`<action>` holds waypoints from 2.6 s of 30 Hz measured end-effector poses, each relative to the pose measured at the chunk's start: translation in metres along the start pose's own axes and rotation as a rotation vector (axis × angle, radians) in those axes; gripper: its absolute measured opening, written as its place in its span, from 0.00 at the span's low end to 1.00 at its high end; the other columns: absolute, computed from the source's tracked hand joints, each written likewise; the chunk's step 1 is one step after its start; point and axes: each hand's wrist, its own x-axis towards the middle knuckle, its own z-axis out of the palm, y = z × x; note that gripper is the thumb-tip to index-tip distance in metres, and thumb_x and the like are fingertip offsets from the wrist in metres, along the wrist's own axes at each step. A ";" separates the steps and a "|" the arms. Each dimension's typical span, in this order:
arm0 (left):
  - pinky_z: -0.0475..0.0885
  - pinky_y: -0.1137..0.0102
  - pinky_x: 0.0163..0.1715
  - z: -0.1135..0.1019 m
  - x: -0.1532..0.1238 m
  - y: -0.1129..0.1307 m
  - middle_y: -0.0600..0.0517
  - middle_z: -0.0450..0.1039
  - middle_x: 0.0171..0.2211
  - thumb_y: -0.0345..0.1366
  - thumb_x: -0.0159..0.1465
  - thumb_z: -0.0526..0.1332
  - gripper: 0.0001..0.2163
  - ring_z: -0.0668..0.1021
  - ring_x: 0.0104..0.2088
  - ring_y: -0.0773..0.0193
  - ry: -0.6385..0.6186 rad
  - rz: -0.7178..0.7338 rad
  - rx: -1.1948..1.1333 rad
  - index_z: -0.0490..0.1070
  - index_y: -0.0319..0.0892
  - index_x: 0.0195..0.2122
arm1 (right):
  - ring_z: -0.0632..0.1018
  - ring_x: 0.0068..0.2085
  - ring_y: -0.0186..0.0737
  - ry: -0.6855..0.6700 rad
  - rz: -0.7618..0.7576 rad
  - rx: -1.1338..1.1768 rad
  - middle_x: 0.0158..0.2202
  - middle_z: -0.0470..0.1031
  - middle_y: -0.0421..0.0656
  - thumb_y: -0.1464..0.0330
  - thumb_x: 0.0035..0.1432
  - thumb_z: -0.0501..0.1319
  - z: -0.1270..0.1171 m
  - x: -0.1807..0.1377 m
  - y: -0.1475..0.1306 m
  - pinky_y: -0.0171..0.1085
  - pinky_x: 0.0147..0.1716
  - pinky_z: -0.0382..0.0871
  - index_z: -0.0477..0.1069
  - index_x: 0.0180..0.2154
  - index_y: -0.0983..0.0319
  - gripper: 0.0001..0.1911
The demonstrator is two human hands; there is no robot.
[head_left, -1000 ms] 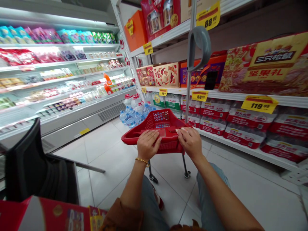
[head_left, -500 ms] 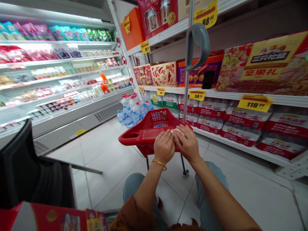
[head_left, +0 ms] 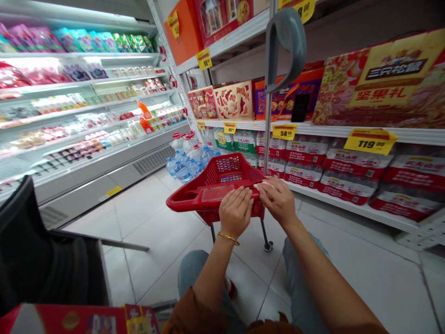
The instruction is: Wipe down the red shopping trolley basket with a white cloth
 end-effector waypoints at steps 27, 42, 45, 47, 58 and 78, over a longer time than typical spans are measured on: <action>0.72 0.61 0.50 -0.006 0.003 -0.006 0.49 0.81 0.46 0.30 0.66 0.58 0.11 0.80 0.49 0.58 0.028 -0.003 -0.007 0.75 0.43 0.48 | 0.79 0.42 0.43 0.050 0.353 0.260 0.36 0.79 0.45 0.60 0.63 0.60 -0.001 0.015 0.024 0.43 0.45 0.75 0.80 0.36 0.58 0.12; 0.71 0.61 0.52 -0.007 -0.001 -0.010 0.47 0.81 0.46 0.29 0.65 0.57 0.11 0.80 0.49 0.58 0.026 0.013 -0.029 0.76 0.41 0.46 | 0.78 0.43 0.44 0.013 -0.029 -0.049 0.41 0.80 0.46 0.68 0.63 0.60 0.015 -0.003 -0.032 0.45 0.48 0.71 0.77 0.41 0.59 0.08; 0.71 0.62 0.52 -0.008 0.000 -0.011 0.47 0.81 0.46 0.29 0.65 0.59 0.11 0.81 0.49 0.58 0.027 0.021 -0.028 0.76 0.41 0.47 | 0.78 0.42 0.43 0.011 -0.029 -0.044 0.39 0.80 0.46 0.68 0.63 0.60 0.015 -0.002 -0.023 0.44 0.46 0.72 0.77 0.40 0.58 0.08; 0.71 0.62 0.51 -0.008 0.000 -0.011 0.48 0.81 0.46 0.30 0.65 0.59 0.11 0.81 0.48 0.59 0.030 0.024 -0.032 0.76 0.41 0.48 | 0.79 0.41 0.42 0.023 -0.006 -0.019 0.38 0.80 0.45 0.67 0.63 0.60 0.014 0.000 -0.018 0.44 0.46 0.72 0.78 0.39 0.58 0.08; 0.71 0.62 0.50 -0.007 0.001 -0.011 0.50 0.81 0.45 0.29 0.64 0.61 0.11 0.81 0.48 0.59 0.038 0.014 -0.056 0.76 0.42 0.47 | 0.80 0.38 0.42 -0.019 0.206 0.260 0.33 0.81 0.45 0.67 0.61 0.60 0.005 0.012 0.008 0.41 0.41 0.75 0.80 0.33 0.59 0.10; 0.75 0.62 0.48 -0.011 0.004 -0.019 0.50 0.82 0.43 0.31 0.65 0.60 0.11 0.81 0.47 0.59 0.030 0.042 -0.087 0.77 0.44 0.46 | 0.79 0.37 0.41 -0.154 0.440 0.538 0.31 0.81 0.42 0.63 0.60 0.60 0.004 0.020 0.027 0.41 0.42 0.72 0.81 0.29 0.56 0.12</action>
